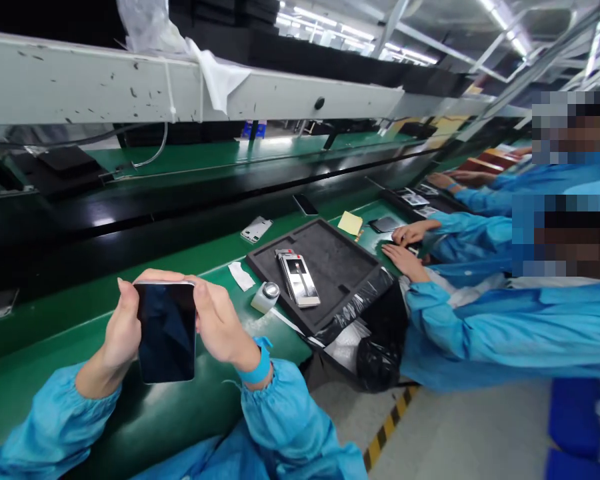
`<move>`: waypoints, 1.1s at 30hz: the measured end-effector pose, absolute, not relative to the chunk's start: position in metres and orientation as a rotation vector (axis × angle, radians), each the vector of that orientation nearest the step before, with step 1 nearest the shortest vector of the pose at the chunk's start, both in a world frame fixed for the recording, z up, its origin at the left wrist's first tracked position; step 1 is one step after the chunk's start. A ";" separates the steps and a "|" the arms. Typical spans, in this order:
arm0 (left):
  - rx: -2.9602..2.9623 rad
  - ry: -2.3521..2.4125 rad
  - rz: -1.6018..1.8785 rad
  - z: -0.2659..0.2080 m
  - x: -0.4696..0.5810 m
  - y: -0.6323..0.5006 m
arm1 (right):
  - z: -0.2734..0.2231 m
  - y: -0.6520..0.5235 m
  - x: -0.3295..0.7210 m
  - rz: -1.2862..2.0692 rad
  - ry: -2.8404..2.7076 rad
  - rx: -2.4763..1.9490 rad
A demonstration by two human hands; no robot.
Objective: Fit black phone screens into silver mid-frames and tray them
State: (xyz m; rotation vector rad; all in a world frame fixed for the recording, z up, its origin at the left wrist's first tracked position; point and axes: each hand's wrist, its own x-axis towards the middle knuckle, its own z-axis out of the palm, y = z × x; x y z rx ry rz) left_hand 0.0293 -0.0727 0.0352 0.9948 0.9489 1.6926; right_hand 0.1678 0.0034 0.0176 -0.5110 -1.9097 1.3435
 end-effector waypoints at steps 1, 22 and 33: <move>1.010 0.961 1.688 0.036 0.032 -0.074 | 0.021 0.003 0.169 1.415 -1.884 -0.509; 1.475 1.292 1.817 0.021 0.042 -0.069 | 0.029 0.005 0.165 1.492 -1.705 -0.521; 0.522 1.041 2.025 0.032 0.013 -0.038 | -0.024 0.000 0.187 1.788 -2.005 -0.511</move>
